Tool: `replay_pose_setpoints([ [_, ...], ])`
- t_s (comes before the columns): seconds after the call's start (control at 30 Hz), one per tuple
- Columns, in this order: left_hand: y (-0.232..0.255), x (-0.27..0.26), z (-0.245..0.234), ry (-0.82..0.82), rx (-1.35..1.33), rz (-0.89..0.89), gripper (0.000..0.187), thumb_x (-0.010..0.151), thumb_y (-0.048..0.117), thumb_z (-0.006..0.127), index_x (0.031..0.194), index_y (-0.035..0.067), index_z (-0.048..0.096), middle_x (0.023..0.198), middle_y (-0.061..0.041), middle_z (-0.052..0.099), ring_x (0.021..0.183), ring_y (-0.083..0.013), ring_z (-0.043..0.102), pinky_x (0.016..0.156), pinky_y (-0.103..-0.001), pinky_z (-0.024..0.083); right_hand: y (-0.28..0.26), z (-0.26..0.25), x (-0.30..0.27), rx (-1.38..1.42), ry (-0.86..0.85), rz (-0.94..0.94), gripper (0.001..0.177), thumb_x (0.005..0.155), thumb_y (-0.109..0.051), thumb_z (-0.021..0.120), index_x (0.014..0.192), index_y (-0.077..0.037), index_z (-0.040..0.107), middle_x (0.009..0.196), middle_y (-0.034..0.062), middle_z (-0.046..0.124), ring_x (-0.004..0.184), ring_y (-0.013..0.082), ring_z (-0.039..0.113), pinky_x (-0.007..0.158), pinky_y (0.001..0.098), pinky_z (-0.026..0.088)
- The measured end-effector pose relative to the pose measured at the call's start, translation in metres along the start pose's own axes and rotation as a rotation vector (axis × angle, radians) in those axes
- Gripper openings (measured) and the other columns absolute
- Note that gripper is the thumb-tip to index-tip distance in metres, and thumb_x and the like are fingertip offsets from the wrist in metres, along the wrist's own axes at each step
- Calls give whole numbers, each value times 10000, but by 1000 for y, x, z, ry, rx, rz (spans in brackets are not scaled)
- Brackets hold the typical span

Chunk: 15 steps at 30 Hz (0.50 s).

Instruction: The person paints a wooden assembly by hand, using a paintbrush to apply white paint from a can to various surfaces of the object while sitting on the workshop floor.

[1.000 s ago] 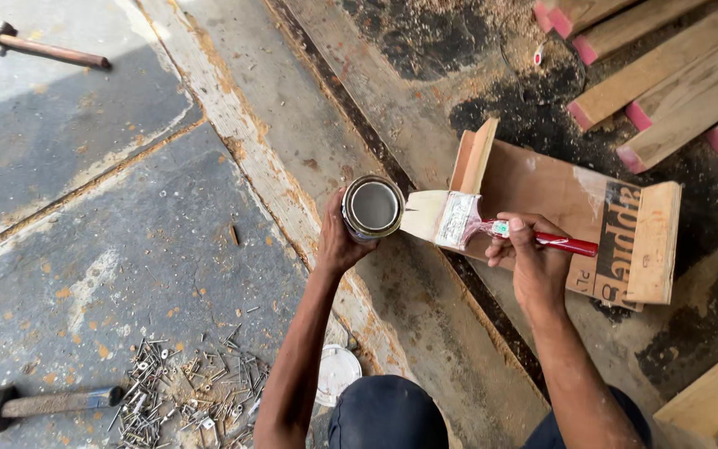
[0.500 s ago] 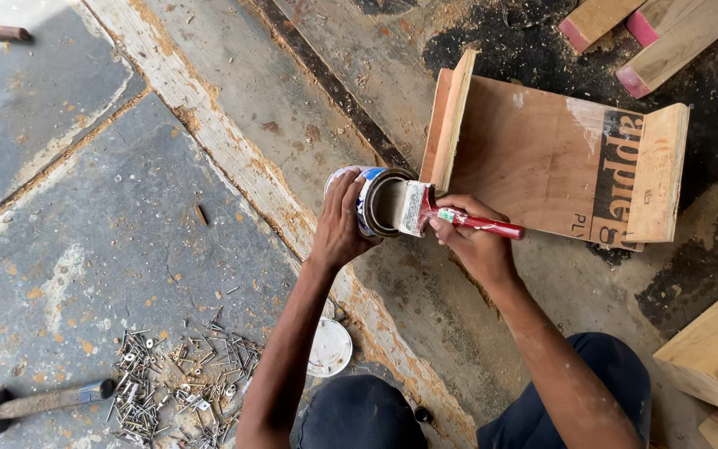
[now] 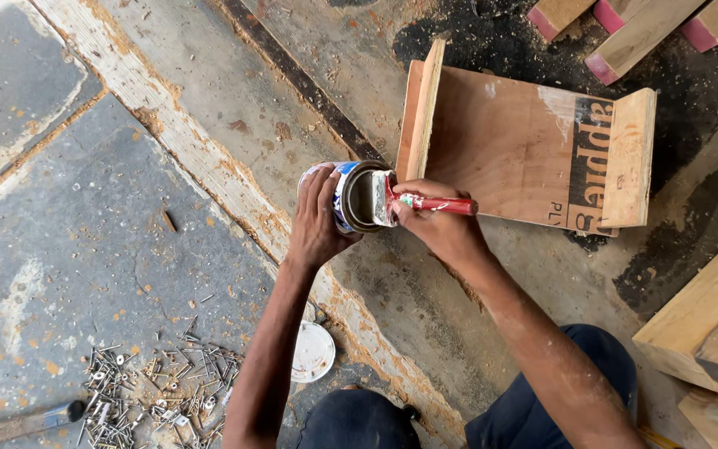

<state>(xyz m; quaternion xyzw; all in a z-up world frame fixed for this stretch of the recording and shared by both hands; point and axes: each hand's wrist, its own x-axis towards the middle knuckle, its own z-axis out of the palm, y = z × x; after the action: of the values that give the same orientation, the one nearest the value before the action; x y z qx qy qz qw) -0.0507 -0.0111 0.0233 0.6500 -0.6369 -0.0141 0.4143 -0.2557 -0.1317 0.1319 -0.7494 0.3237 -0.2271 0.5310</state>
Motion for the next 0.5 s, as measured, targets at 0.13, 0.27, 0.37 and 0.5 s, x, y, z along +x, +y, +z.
replay_pose_setpoints([
  [0.13, 16, 4, 6, 33, -1, -25, 1131, 649, 289, 955, 1517, 44, 272, 1510, -246, 424, 1410, -457, 455, 1214, -588, 380, 19, -18, -24, 461, 18, 239, 333, 981, -234, 693, 1202, 16, 700, 1050, 112, 760, 935, 179, 737, 854, 311, 637],
  [0.27, 48, 0, 8, 43, -100, -173, 1157, 650, 344, 958, 1523, 35, 263, 1507, -252, 440, 1388, -460, 473, 1163, -558, 433, 40, -45, -68, 856, 240, 367, 332, 952, -253, 731, 1164, -12, 644, 1118, 136, 732, 1023, 230, 740, 902, 388, 653],
  [0.37, 72, 0, 18, 63, -146, -187, 1151, 717, 357, 947, 1558, 31, 233, 1520, -244, 448, 1410, -453, 481, 1182, -546, 449, 64, -68, -98, 974, 366, 495, 315, 967, -258, 721, 1183, -45, 635, 1135, 108, 722, 1017, 213, 727, 872, 359, 630],
  [0.5, 105, 5, 35, 33, -199, -236, 1178, 699, 403, 946, 1547, 17, 226, 1478, -271, 451, 1370, -443, 505, 1160, -543, 448, 89, -92, -127, 1066, 437, 496, 339, 978, -256, 708, 1205, -10, 653, 1129, 117, 724, 990, 209, 721, 820, 339, 635],
])
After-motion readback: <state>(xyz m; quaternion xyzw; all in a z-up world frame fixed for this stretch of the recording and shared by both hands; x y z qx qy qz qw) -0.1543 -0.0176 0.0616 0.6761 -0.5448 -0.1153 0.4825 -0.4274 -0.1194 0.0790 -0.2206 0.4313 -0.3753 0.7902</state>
